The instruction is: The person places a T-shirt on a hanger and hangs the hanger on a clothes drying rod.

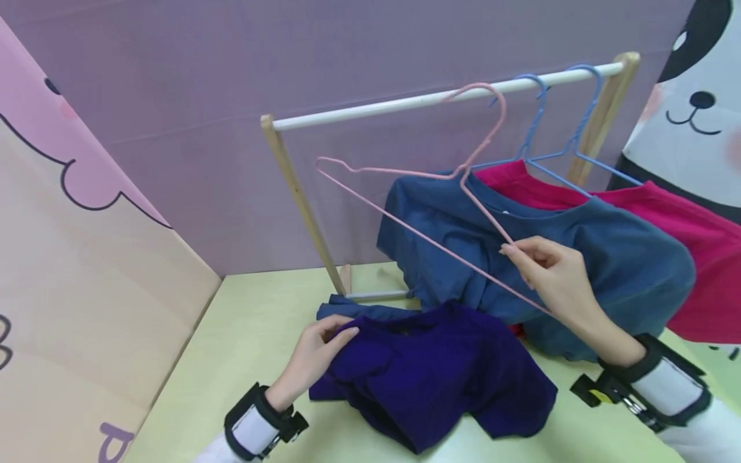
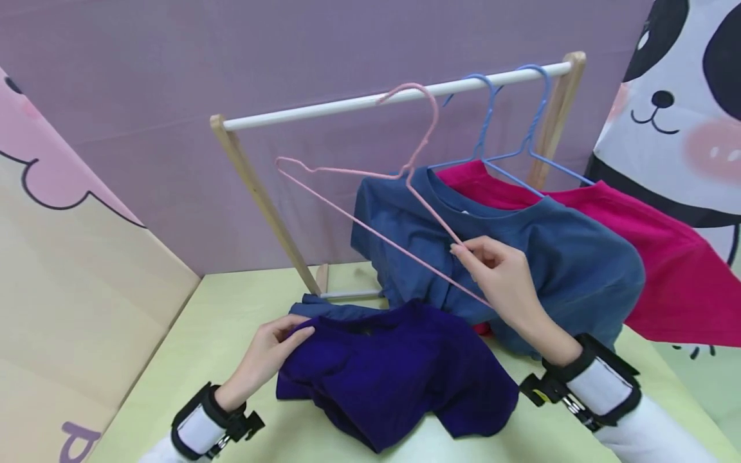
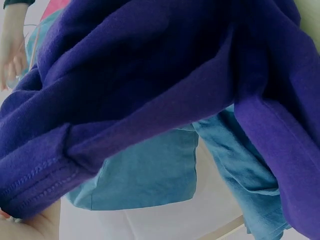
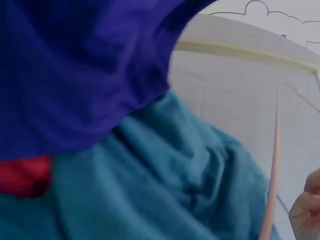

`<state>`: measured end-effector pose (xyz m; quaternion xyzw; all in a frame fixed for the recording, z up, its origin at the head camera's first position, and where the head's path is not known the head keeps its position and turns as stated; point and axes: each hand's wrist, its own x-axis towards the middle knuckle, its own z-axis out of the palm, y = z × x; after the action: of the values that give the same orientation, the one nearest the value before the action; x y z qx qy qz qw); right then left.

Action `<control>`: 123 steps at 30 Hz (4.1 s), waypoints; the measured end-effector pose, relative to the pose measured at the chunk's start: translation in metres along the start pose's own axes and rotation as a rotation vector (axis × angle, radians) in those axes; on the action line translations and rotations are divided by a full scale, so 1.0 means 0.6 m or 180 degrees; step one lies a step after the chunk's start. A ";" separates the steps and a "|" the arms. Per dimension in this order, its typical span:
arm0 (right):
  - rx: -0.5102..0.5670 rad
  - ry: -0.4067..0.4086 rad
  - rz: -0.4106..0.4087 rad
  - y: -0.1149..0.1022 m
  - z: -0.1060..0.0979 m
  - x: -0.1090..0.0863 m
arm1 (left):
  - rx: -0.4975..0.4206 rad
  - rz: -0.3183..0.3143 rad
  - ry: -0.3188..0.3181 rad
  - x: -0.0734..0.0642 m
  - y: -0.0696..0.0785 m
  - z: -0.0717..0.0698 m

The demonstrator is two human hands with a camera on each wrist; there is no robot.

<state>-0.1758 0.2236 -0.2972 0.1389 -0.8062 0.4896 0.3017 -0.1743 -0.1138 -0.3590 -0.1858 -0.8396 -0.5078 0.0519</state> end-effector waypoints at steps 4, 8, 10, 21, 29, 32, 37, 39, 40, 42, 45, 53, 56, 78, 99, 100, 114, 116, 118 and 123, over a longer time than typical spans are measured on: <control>-0.0195 -0.0030 0.0100 0.014 -0.028 -0.030 | -0.0019 -0.0020 0.0039 0.000 0.006 -0.002; -0.0429 -0.0066 0.0168 0.028 -0.053 -0.051 | -0.0006 0.0041 0.0121 0.000 0.004 -0.004; -0.0498 -0.0127 0.0190 0.034 -0.065 -0.057 | 0.0001 0.0091 0.0144 0.000 0.000 -0.005; -0.0629 -0.0772 0.0093 0.043 -0.147 -0.073 | 0.0022 0.0185 0.0173 -0.001 -0.002 -0.022; -0.1016 -0.0804 0.0272 0.038 -0.188 -0.076 | 0.0008 0.0236 0.0039 -0.011 0.053 -0.040; -0.1018 -0.0838 0.0288 0.041 -0.194 -0.077 | -0.0051 0.0268 -0.0029 -0.011 0.045 -0.040; -0.1043 -0.0882 0.0302 0.044 -0.197 -0.077 | -0.0127 0.0346 -0.0161 -0.008 0.013 -0.040; -0.1012 -0.0926 0.0283 0.043 -0.195 -0.076 | -0.0108 0.0460 -0.0207 -0.010 0.021 -0.042; -0.0980 -0.0948 0.0254 0.041 -0.194 -0.076 | -0.0099 0.0512 -0.0238 -0.012 0.030 -0.042; -0.0937 -0.1020 0.0182 0.040 -0.190 -0.075 | -0.0044 0.0689 -0.0298 -0.014 0.045 -0.043; -0.0932 -0.1143 0.0119 0.038 -0.184 -0.074 | 0.0099 0.0877 -0.0394 -0.015 0.051 -0.042; -0.0600 -0.1385 -0.0167 0.039 -0.158 -0.075 | 0.0416 0.0912 -0.0575 -0.015 0.008 -0.029; -0.0460 -0.1481 -0.0260 0.036 -0.139 -0.077 | 0.0351 0.1053 -0.0556 -0.016 0.004 -0.023; 0.0040 -0.1631 -0.0913 0.016 -0.008 -0.082 | 0.0391 0.1060 -0.0175 -0.008 0.020 -0.003; -0.0012 -0.2060 -0.0373 0.015 0.061 -0.109 | 0.0307 0.0993 -0.0621 -0.017 0.034 0.000; 0.0031 -0.2146 -0.0312 0.015 0.060 -0.108 | 0.0315 0.1026 -0.0644 -0.018 0.033 -0.001; 0.0523 -0.2925 -0.0012 0.052 0.011 -0.050 | 0.0376 0.1290 -0.0546 -0.011 0.022 -0.028; 0.0553 -0.2997 0.0011 0.055 0.018 -0.048 | 0.0334 0.1316 -0.0595 -0.011 0.023 -0.030; 0.0586 -0.3091 0.0043 0.057 0.028 -0.048 | 0.0302 0.1370 -0.0658 -0.011 0.023 -0.030; 0.0711 -0.3338 0.0062 0.065 0.057 -0.050 | 0.0221 0.1632 -0.0738 -0.010 0.025 -0.031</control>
<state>-0.1846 0.2104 -0.3550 0.3887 -0.7930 0.4401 -0.1627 -0.1653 -0.1253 -0.3393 -0.4470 -0.7825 -0.4244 0.0886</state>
